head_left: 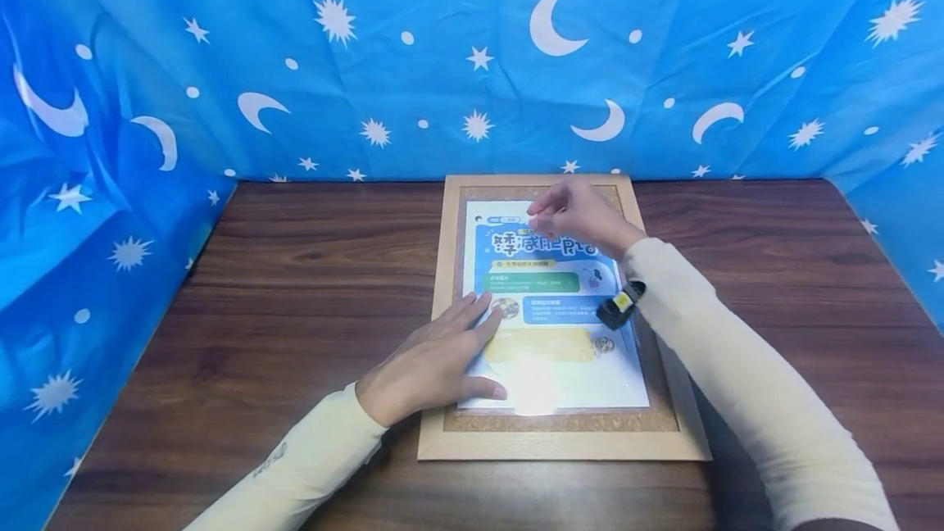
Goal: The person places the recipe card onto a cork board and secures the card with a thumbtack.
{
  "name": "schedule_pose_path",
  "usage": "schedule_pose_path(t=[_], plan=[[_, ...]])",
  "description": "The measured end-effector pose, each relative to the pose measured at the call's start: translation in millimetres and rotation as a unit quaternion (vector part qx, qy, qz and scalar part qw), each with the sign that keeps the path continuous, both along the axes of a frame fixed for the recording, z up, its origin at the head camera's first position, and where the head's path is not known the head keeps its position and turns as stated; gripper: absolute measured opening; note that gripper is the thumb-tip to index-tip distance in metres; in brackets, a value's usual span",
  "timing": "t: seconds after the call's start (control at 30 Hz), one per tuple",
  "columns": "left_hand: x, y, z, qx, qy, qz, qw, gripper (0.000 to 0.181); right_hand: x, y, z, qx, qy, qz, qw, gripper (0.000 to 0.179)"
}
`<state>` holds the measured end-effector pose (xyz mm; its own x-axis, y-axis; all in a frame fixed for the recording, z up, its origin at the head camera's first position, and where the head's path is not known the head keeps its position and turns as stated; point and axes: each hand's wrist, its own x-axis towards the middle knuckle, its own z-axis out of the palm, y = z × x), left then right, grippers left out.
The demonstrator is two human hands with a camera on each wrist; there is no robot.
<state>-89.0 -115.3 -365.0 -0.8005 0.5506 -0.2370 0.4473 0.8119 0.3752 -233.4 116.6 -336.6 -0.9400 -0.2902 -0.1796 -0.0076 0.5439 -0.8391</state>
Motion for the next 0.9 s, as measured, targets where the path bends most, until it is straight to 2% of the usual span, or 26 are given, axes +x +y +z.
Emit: schedule_pose_path(t=[0.2,0.37,0.6,0.77,0.9], plan=[[-0.3,-0.9,-1.9,0.004,0.002,0.004,1.0000,0.094,26.8,40,3.2,0.052,0.057,0.012,0.9970,0.024],[-0.8,-0.2,-3.5,0.008,0.002,0.003,1.0000,0.094,47.5,85,10.9,0.091,0.105,0.003,0.9903,0.023],[-0.7,1.0,-2.9,0.009,0.001,0.002,1.0000,0.094,79.6,143,7.1,0.119,0.085,-0.025,0.9889,0.028],[-0.4,0.8,-3.4,0.009,-0.002,0.001,1.0000,0.095,100.7,168,-10.3,0.165,0.078,-0.022,0.9831,0.025],[-0.5,1.0,-3.9,0.013,-0.007,0.007,0.9999,0.094,111.9,177,-26.2,0.200,0.076,-0.027,0.9765,0.019]])
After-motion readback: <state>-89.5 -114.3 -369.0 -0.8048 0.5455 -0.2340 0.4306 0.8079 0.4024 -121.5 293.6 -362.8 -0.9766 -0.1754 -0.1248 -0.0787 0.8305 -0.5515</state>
